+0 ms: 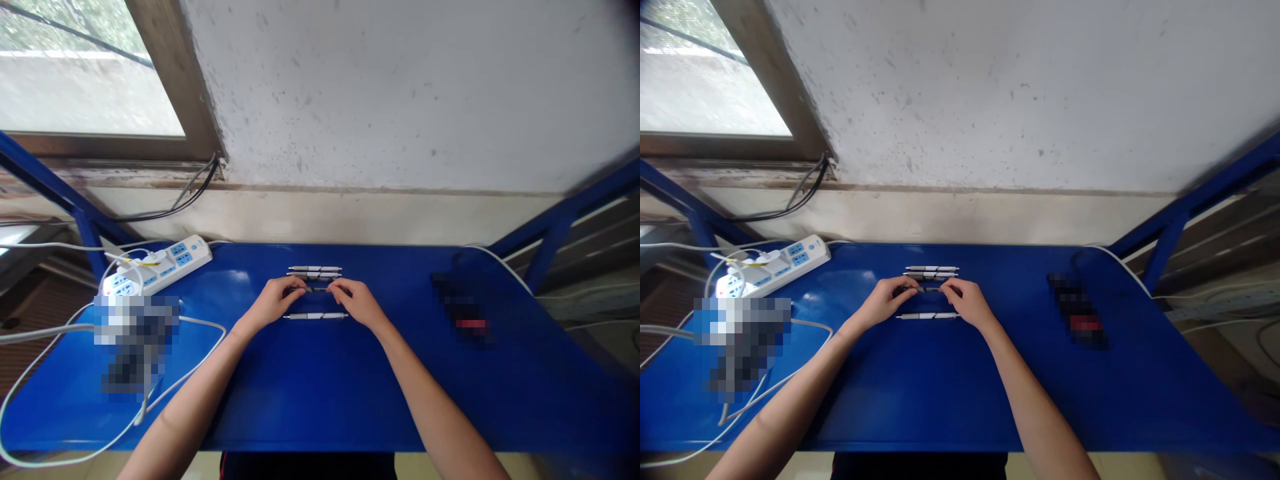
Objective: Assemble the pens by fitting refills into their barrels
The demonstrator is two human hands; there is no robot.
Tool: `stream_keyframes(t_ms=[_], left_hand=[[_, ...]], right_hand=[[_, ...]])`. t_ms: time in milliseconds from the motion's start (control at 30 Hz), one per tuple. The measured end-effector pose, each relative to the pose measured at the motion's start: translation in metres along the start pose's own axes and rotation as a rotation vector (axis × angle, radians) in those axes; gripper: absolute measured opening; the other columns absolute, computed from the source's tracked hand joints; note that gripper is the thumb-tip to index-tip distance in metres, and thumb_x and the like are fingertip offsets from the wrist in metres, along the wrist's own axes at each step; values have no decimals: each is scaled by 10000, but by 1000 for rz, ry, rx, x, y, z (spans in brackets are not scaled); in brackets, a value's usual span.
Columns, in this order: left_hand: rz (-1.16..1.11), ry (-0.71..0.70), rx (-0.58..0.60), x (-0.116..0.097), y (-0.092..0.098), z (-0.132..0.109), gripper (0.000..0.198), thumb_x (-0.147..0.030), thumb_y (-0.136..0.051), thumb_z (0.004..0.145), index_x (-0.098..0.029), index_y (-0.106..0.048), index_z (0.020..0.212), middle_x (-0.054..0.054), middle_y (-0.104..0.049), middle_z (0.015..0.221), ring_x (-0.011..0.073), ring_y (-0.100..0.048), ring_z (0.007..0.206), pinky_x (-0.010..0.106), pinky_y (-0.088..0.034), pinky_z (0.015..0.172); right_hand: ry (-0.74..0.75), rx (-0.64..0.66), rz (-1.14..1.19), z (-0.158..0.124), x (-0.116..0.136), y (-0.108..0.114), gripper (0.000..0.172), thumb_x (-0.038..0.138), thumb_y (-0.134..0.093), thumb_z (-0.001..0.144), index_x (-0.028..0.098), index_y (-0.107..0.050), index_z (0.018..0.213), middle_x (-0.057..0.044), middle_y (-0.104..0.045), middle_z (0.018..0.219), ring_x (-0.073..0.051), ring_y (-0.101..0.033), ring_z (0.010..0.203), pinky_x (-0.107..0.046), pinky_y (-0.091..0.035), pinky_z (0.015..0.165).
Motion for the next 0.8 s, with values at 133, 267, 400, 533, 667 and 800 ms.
stream_keyframes(t_ms=[133, 267, 400, 533, 667, 800], left_hand=[[-12, 11, 39, -1, -1, -1, 273, -365, -484, 922, -169, -674, 936, 10, -652, 760, 131, -530, 654, 238, -396, 628], [-15, 9, 45, -4, 0, -1, 291, -365, -459, 927, -162, -666, 901, 4, -622, 727, 124, -498, 636, 233, -373, 607], [-19, 31, 30, -5, 1, -1, 314, -381, -436, 938, -157, -640, 858, 0, -604, 713, 123, -479, 631, 233, -356, 602], [-20, 41, 16, -6, 2, -1, 323, -389, -426, 943, -157, -604, 805, -20, -543, 652, 111, -441, 598, 222, -322, 572], [-22, 48, 22, -6, 1, -1, 328, -387, -417, 946, -156, -581, 783, -35, -484, 612, 100, -396, 568, 216, -289, 545], [-32, 54, -2, -5, 2, -1, 351, -388, -405, 951, -157, -554, 732, -36, -478, 591, 96, -399, 555, 213, -296, 540]], right_hand=[[-6, -3, 17, 1, -1, 0, 253, 332, -487, 885, 183, -658, 774, 25, -529, 581, -126, -480, 532, -229, -353, 517], [-12, 3, 18, 2, -2, -2, 268, 353, -486, 881, 182, -657, 766, 26, -524, 573, -124, -464, 518, -226, -345, 496], [-14, -4, 29, 2, -6, -3, 289, 385, -484, 888, 180, -662, 788, 23, -520, 577, -124, -459, 515, -225, -338, 485], [-21, 0, 61, 1, -8, -4, 296, 396, -487, 889, 180, -661, 785, 26, -513, 573, -121, -449, 506, -227, -331, 485], [-20, 5, 73, 1, -5, -4, 310, 398, -480, 896, 177, -663, 778, 28, -503, 561, -119, -437, 499, -231, -325, 488], [-26, 4, 65, 0, -2, -3, 340, 405, -479, 903, 179, -663, 730, 22, -524, 543, -120, -448, 492, -237, -339, 493]])
Point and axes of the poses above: each hand's wrist, its own z-axis towards the middle knuckle, its own y-axis out of the back of the hand, x = y × z, the point moved 8 cm from there along z, towards the middle knuckle
